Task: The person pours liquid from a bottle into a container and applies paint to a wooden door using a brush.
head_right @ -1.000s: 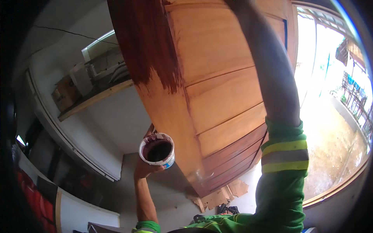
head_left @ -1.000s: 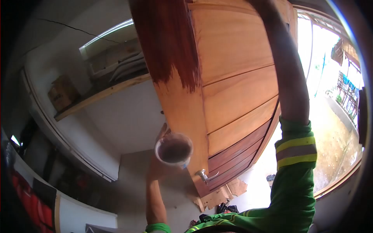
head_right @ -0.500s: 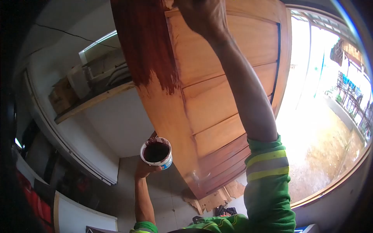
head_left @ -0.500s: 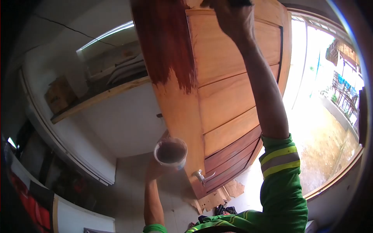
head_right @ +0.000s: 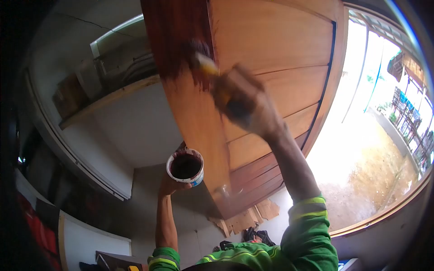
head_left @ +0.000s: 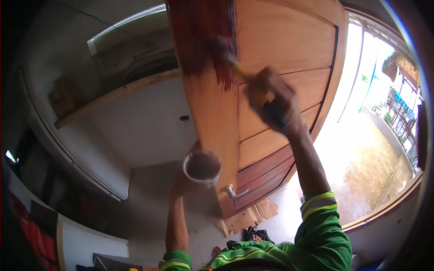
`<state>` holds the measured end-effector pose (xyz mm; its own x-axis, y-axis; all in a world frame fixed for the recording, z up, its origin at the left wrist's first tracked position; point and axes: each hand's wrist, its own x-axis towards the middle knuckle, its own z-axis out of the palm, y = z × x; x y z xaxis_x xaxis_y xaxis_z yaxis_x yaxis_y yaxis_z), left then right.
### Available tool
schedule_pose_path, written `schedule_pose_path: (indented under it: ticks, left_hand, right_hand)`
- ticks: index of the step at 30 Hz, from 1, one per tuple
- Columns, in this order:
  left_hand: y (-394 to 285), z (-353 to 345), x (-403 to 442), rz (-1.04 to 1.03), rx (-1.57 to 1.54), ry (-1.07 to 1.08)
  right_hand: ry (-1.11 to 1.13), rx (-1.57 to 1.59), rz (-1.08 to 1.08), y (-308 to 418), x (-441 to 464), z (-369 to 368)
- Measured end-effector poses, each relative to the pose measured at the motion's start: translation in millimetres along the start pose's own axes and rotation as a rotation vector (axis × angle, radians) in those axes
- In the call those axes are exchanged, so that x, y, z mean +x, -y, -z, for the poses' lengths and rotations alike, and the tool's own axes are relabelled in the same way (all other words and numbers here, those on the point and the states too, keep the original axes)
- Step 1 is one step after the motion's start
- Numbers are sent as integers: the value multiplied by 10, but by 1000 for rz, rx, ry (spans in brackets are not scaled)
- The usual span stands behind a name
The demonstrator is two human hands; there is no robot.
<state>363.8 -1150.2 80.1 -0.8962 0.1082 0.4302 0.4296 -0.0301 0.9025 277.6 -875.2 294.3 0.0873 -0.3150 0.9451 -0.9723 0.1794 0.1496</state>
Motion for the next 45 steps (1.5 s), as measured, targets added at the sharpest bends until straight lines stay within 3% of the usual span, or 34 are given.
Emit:
schedule_pose_path:
  ticks: [1,5,7,10,16,19,20,22,23,24,28,30,31,32,33,35,37,40,41,43,44,45]
  left_hand:
    - [72,53,-25,3,17,11]
    - [161,108,-104,21,70,26]
    - [63,49,-74,11,49,12]
    - [25,-6,-62,-17,4,-11]
    - [-17,-36,-42,-32,-94,25]
    - [25,33,-91,36,-47,-29]
    - [-36,-2,-62,16,-72,-16]
    - [-197,-115,2,-27,-126,6]
    - [-167,-103,-3,-30,-133,8]
    - [-115,-81,-37,-28,-139,11]
    - [-42,-21,-104,94,-83,1]
    - [-56,-52,-51,-26,13,2]
    - [-63,-74,-51,-36,19,-3]
    - [-69,-95,-49,-46,25,-7]
    - [-94,-109,-80,-13,-8,-23]
    - [-76,-53,-128,48,-37,-39]
    - [22,41,-183,111,-30,-54]
    - [111,100,-229,141,-106,-43]
    - [146,123,-213,4,78,35]
    - [175,133,-111,-150,303,121]
    - [153,116,-60,-168,340,133]
    - [27,32,-93,-48,221,94]
  right_hand:
    - [110,-73,127,-42,-265,-147]
    - [450,140,2,264,-1126,-227]
    - [641,196,-58,377,-1262,-137]
    - [697,270,-148,293,-994,73]
    - [305,34,-70,-240,240,347]
    - [-4,50,-269,-27,359,365]
    - [-42,3,-162,-22,215,342]
    - [1,-83,-150,-79,-403,37]
    - [78,-121,-249,-52,-822,-190]
    - [1,205,-335,116,-1123,-299]
    - [183,312,-711,547,-1660,-248]
    - [224,346,-763,542,-1523,-68]
    - [97,252,-545,370,-1347,-72]
    - [274,-72,-539,225,-1029,28]
    - [30,162,-632,78,-789,23]
    - [-215,311,-555,-61,-229,41]
    - [-319,307,-487,-2,-80,62]
    - [-210,145,-199,-88,-693,-205]
    - [-88,54,-65,-106,-1044,-329]
    - [164,439,-251,166,-1434,-325]
    - [241,293,-233,298,-1427,-327]
    - [258,322,-229,350,-1346,-248]
